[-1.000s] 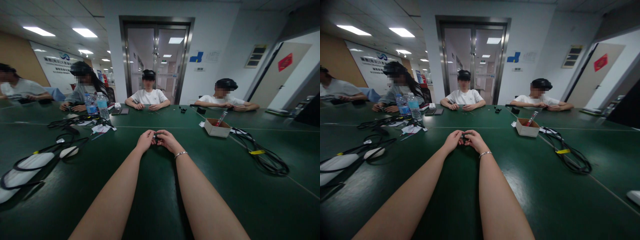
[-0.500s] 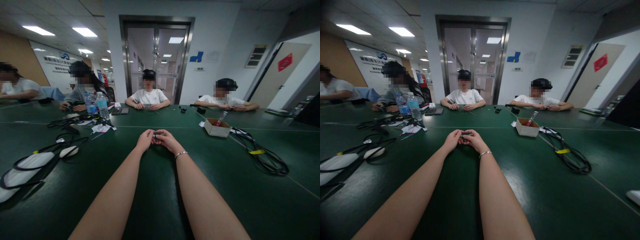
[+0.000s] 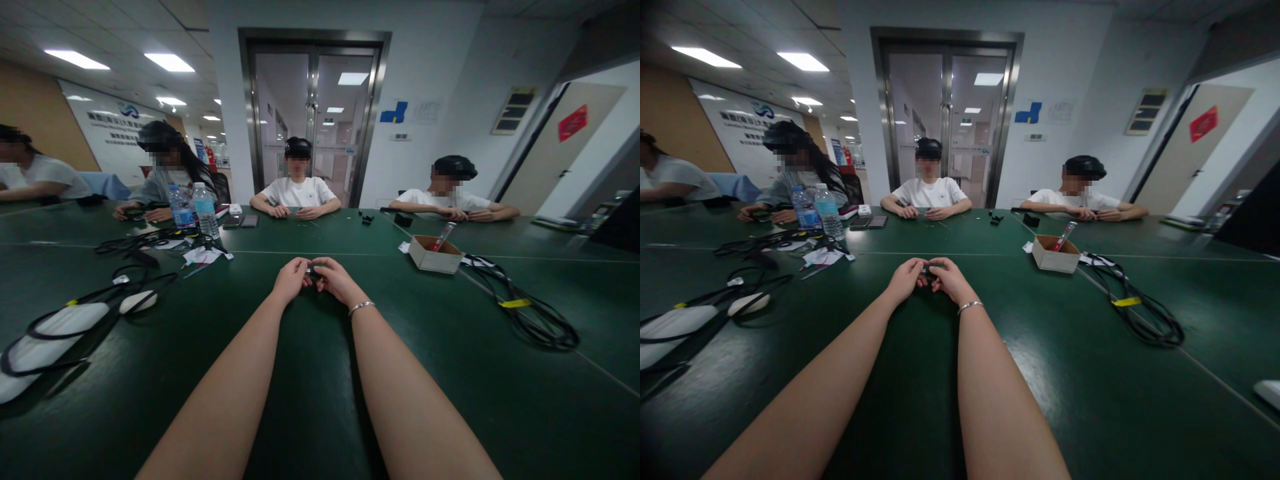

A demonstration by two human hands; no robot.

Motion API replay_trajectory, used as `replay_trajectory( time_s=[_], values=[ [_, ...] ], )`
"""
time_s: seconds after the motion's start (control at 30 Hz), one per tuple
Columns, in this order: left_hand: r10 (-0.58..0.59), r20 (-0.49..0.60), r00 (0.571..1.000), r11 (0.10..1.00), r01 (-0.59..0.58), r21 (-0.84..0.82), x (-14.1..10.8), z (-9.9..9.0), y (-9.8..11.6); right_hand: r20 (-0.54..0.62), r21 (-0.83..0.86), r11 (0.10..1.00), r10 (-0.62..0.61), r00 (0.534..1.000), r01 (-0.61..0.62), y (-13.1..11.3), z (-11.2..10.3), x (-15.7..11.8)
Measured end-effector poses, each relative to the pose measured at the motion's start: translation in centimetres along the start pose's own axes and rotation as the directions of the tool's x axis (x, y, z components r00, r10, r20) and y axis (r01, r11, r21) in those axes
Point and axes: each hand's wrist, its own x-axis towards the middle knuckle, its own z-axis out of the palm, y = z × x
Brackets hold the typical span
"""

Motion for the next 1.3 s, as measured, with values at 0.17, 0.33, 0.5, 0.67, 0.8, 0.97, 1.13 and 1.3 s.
replay_trajectory(
  time_s=[0.17,0.33,0.5,0.67,0.8,0.97,1.13,1.3],
  values=[
    [-0.007,-0.003,1.0,1.0,0.007,0.0,0.0,0.0,0.0,0.016,0.018,1.0,0.007,1.0,-0.008,0.1,-0.1,0.0],
    [-0.01,0.007,1.0,1.0,0.01,-0.01,0.1,0.1,-0.2,0.017,0.017,1.0,-0.02,1.0,0.019,0.2,-0.1,0.1],
    [-0.004,0.005,1.0,1.0,0.004,-0.026,0.2,0.0,-0.3,0.013,0.024,0.999,0.02,1.0,-0.021,0.1,0.0,0.0],
    [-0.01,0.01,1.0,1.0,0.01,-0.006,0.1,0.0,-0.1,0.02,0.035,0.999,0.009,1.0,-0.009,0.0,0.0,-0.1],
    [-0.006,0.009,1.0,1.0,0.006,-0.01,-0.1,0.0,0.2,0.027,0.054,0.998,0.025,0.999,-0.026,-0.1,0.0,-0.1],
    [-0.005,0.012,1.0,1.0,0.006,-0.005,0.0,0.0,0.0,0.029,0.024,0.999,0.023,0.999,-0.024,-0.1,0.0,-0.1],
    [-0.023,0.005,1.0,1.0,0.023,0.01,0.0,0.0,-0.2,0.032,0.048,0.999,0.015,0.999,-0.016,0.2,-0.2,0.1],
    [-0.049,-0.018,0.999,0.999,0.049,0.004,-0.3,0.1,0.7,0.026,0.087,0.996,-0.008,1.0,0.006,0.4,-0.4,0.2]
  ],
)
